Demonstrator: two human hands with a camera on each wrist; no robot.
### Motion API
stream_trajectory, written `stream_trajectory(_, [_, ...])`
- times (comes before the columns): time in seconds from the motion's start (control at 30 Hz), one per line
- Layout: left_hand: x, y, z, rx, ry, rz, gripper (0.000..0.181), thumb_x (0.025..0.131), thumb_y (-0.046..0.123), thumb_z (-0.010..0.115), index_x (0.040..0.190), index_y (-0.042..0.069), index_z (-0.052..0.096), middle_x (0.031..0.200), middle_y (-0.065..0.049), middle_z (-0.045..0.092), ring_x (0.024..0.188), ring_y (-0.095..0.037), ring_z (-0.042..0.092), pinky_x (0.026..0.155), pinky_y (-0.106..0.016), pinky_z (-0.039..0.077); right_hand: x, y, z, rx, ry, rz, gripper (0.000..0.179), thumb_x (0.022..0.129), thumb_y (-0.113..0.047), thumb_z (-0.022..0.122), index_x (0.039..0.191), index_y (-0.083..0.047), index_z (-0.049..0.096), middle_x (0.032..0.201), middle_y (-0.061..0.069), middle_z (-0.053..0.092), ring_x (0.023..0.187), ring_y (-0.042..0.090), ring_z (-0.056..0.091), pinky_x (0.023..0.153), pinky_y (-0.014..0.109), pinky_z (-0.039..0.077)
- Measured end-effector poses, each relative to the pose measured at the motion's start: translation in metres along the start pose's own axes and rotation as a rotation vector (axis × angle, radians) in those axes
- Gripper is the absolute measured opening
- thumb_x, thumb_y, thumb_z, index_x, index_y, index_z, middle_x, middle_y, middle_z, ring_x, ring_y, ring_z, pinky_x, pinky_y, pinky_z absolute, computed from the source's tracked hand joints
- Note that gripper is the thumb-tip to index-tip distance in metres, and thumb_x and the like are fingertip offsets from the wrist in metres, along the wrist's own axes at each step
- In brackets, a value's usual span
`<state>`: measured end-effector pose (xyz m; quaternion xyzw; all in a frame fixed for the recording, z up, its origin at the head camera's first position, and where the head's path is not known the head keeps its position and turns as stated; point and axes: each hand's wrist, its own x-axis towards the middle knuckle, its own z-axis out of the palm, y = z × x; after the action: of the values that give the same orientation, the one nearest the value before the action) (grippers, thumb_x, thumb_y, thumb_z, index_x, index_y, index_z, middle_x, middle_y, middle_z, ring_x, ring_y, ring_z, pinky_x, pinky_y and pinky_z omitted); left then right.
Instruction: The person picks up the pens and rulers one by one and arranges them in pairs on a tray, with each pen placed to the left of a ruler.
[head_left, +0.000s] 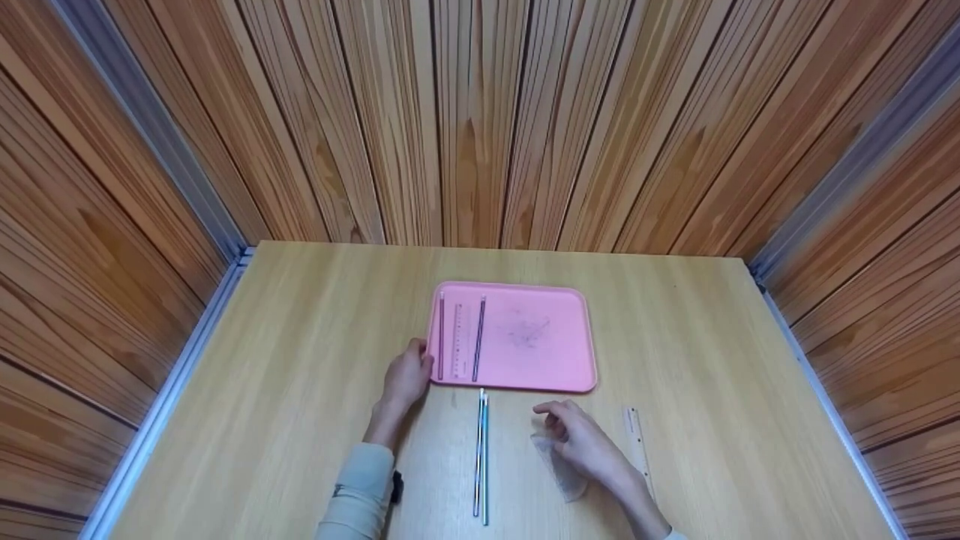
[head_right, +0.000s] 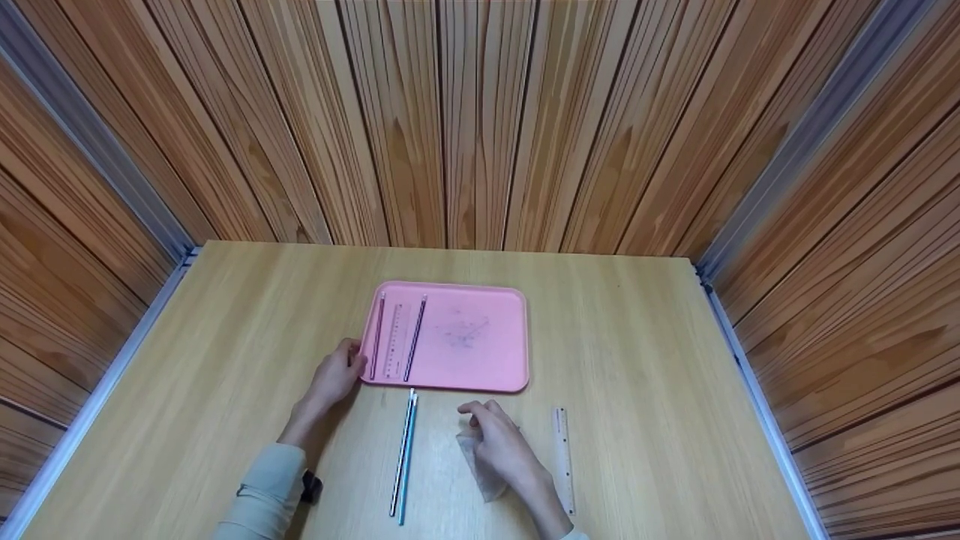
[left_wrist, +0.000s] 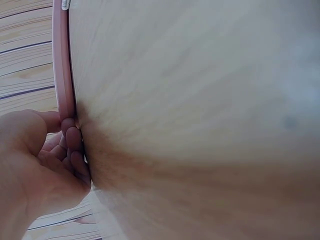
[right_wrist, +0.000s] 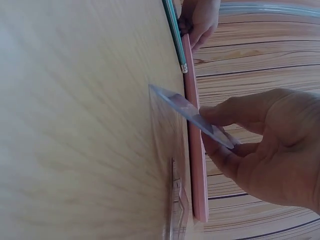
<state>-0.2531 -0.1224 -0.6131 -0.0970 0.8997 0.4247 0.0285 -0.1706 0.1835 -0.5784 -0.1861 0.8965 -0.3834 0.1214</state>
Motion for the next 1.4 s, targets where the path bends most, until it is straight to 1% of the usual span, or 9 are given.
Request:
stream_trajectory(0.1, [-0.001,0.0,-0.001,-0.003,0.002,0.002,0.031,0.103,0.017,0.051,0.132,0.005,0.054,0.121,-0.015,0.068,0.112,-0.027,0.066,0.092,-0.04,0.055,0.0,0.001,-0.002,0.005,-0.014,-0.002,0.041,0.08,0.013,0.066,0.119,0.001,0.063,0.092,0.006,0.061,0.08,0.013,0.056,0.067,0.02,0.048])
stream_trajectory(0.23, [-0.001,-0.001,0.0,-0.016,-0.002,-0.001,0.031,0.104,0.018,0.05,0.132,0.006,0.054,0.121,-0.013,0.068,0.111,-0.025,0.066,0.092,-0.04,0.055,-0.001,0.002,-0.005,0.004,-0.045,0.029,0.033,0.083,0.007,0.068,0.115,0.001,0.065,0.085,0.002,0.062,0.074,0.008,0.055,0.063,0.019,0.047])
stream_trajectory(0.43, [-0.001,-0.001,0.0,-0.022,-0.003,-0.001,0.032,0.104,0.02,0.05,0.133,0.007,0.053,0.121,-0.012,0.067,0.11,-0.023,0.066,0.093,-0.039,0.055,-0.002,0.002,-0.009,-0.02,-0.056,0.094,0.016,0.089,-0.01,0.071,0.105,-0.007,0.069,0.08,-0.005,0.061,0.071,0.008,0.055,0.058,0.019,0.045])
stream_trajectory(0.6, [-0.001,-0.002,0.0,-0.016,-0.013,-0.004,0.031,0.104,0.019,0.05,0.132,0.006,0.053,0.115,-0.011,0.069,0.095,-0.019,0.065,0.081,-0.035,0.055,0.0,0.002,-0.01,-0.006,0.005,0.061,0.015,0.087,-0.012,0.074,0.1,-0.009,0.068,0.08,-0.005,0.063,0.07,0.006,0.056,0.059,0.02,0.045])
stream_trajectory(0.67, [-0.001,-0.001,0.0,-0.012,-0.015,-0.007,0.031,0.104,0.019,0.051,0.132,0.006,0.054,0.113,-0.011,0.069,0.094,-0.019,0.065,0.079,-0.034,0.055,0.002,0.001,-0.011,0.006,0.039,0.05,0.016,0.086,-0.011,0.075,0.1,-0.009,0.068,0.08,-0.004,0.064,0.069,0.006,0.057,0.059,0.02,0.046])
stream_trajectory(0.9, [0.0,0.0,0.0,0.001,-0.008,-0.008,0.032,0.103,0.017,0.052,0.133,0.005,0.054,0.118,-0.015,0.068,0.107,-0.026,0.067,0.09,-0.039,0.056,0.01,-0.003,-0.016,0.09,0.075,0.065,0.018,0.087,-0.004,0.071,0.104,-0.006,0.067,0.084,0.0,0.064,0.068,0.007,0.057,0.056,0.019,0.047])
stream_trajectory(1.07, [0.001,0.0,0.0,0.007,-0.002,-0.013,0.032,0.103,0.018,0.051,0.133,0.005,0.054,0.117,-0.014,0.069,0.105,-0.024,0.067,0.089,-0.039,0.056,0.013,-0.007,-0.018,0.081,0.107,0.033,0.017,0.09,-0.003,0.066,0.106,-0.006,0.068,0.085,0.0,0.064,0.07,0.007,0.056,0.06,0.019,0.048])
stream_trajectory(1.2, [0.002,0.001,0.001,0.003,-0.015,-0.04,0.031,0.104,0.02,0.051,0.133,0.008,0.053,0.116,-0.011,0.069,0.103,-0.02,0.067,0.087,-0.037,0.056,0.016,-0.009,-0.017,0.069,0.165,-0.005,0.015,0.091,-0.003,0.065,0.104,-0.009,0.07,0.087,0.0,0.065,0.077,0.008,0.058,0.066,0.021,0.05])
stream_trajectory(1.4, [0.003,0.001,0.001,-0.008,-0.038,-0.072,0.032,0.104,0.022,0.05,0.133,0.01,0.053,0.119,-0.009,0.068,0.102,-0.018,0.066,0.084,-0.033,0.055,0.02,-0.01,-0.017,0.091,0.207,0.002,0.012,0.092,-0.005,0.066,0.102,-0.012,0.071,0.089,0.002,0.067,0.084,0.012,0.061,0.073,0.022,0.051])
